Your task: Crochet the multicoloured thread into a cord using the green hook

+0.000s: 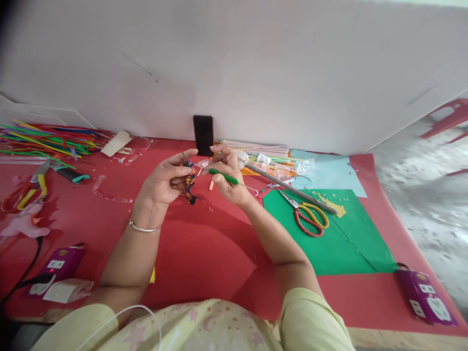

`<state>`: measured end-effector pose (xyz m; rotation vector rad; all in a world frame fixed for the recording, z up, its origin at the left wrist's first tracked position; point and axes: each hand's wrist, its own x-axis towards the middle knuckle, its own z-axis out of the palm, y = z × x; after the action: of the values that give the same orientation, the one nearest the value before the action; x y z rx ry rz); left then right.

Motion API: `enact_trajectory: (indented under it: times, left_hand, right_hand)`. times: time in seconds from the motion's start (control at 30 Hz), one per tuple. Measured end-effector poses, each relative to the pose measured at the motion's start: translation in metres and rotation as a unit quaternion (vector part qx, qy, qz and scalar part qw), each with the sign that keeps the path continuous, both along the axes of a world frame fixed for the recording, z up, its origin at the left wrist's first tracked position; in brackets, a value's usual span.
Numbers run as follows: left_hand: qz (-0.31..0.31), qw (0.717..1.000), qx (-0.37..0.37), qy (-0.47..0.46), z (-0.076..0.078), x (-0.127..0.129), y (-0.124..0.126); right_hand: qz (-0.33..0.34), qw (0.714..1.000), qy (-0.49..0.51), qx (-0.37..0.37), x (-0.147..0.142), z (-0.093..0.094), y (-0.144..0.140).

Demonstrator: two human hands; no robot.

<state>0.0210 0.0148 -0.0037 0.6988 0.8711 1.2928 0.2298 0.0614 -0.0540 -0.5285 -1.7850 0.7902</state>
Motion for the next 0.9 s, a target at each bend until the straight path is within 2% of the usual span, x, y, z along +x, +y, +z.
enact_trajectory:
  times: [0.33, 0.47, 0.57, 0.63, 0.73, 0.77, 0.83, 0.9]
  left_hand:
    - [0.0, 0.999, 0.035, 0.03, 0.001, -0.005, -0.002]
    - [-0.009, 0.998, 0.049, 0.041, 0.0, -0.008, -0.002]
    - [-0.019, 0.997, 0.045, 0.051, -0.001, -0.01, -0.003]
    - [-0.029, 0.997, 0.044, 0.062, -0.002, -0.009, -0.003]
    - [-0.011, 0.994, 0.069, 0.086, -0.006, -0.001, -0.002]
    - [0.014, 0.991, 0.088, 0.097, -0.009, 0.003, -0.001]
    - [0.096, 0.976, 0.138, 0.135, -0.016, 0.011, 0.001]
    - [0.176, 0.949, 0.168, 0.203, -0.025, 0.016, 0.003]
  right_hand:
    - [-0.003, 0.991, -0.114, 0.063, 0.018, 0.002, 0.008]
    - [0.029, 0.986, -0.11, 0.125, 0.026, 0.003, 0.015]
    - [0.078, 0.986, -0.076, 0.123, 0.028, 0.008, 0.016]
    - [0.111, 0.989, -0.06, 0.074, 0.025, 0.011, 0.016]
    - [0.147, 0.986, 0.002, -0.078, 0.011, 0.008, 0.011]
    - [0.154, 0.976, 0.045, -0.149, 0.004, 0.004, 0.009]
    - [0.177, 0.933, 0.092, -0.298, -0.012, -0.004, 0.003]
    - [0.192, 0.897, 0.107, -0.384, -0.024, -0.011, -0.004]
